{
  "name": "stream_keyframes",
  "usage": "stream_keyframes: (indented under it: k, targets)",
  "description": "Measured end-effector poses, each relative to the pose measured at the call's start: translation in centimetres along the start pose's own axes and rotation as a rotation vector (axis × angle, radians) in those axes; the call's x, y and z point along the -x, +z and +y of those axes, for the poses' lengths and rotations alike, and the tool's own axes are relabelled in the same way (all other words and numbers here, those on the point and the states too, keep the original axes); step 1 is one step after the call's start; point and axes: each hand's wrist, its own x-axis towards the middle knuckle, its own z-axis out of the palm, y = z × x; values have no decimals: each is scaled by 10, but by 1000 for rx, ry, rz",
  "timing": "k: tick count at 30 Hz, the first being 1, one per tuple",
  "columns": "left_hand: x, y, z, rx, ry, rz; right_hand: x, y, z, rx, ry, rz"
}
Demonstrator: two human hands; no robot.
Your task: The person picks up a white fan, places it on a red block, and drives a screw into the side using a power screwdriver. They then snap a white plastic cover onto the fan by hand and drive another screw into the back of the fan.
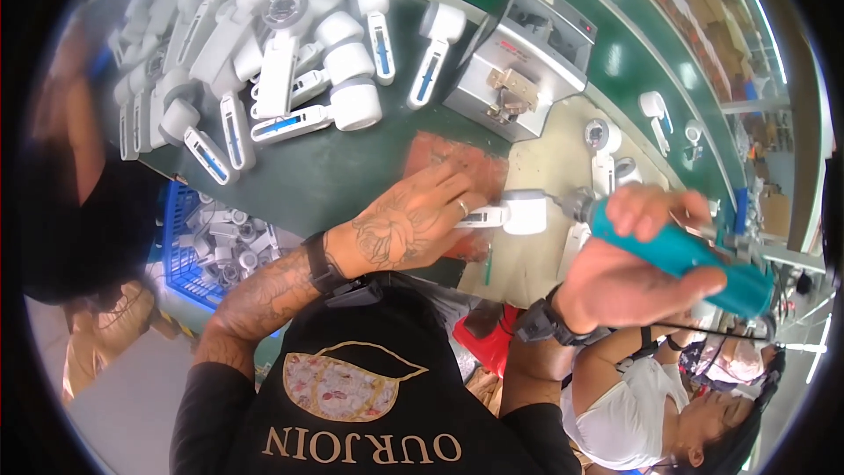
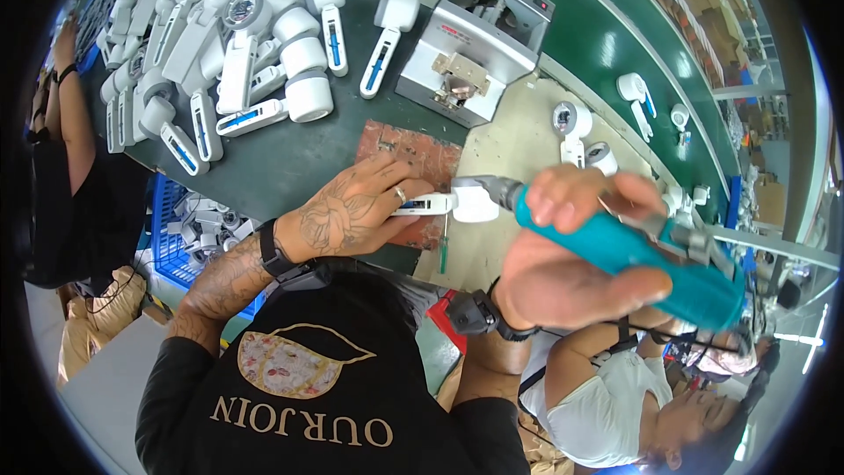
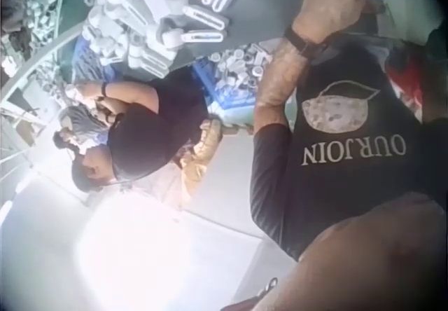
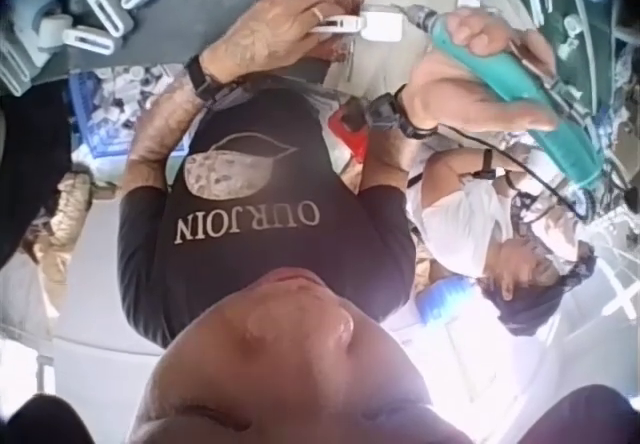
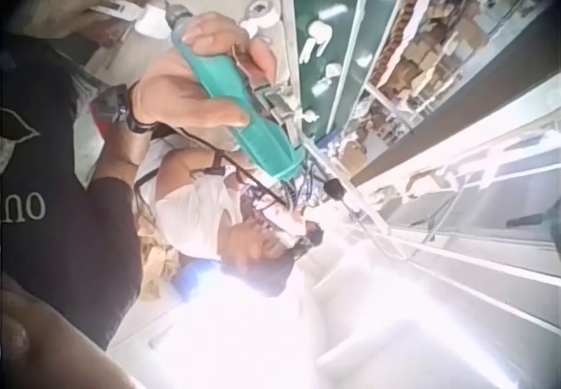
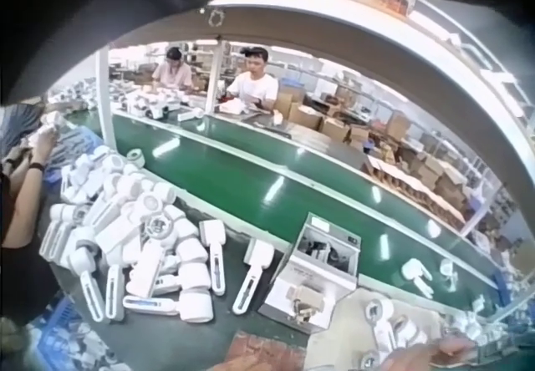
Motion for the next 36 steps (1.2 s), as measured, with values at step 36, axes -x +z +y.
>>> stream_keyframes:
  k: [36]
  targets:
    - [-42, -94, -2, 76, -282, 235, 121, -73, -25, 521, 159, 156]
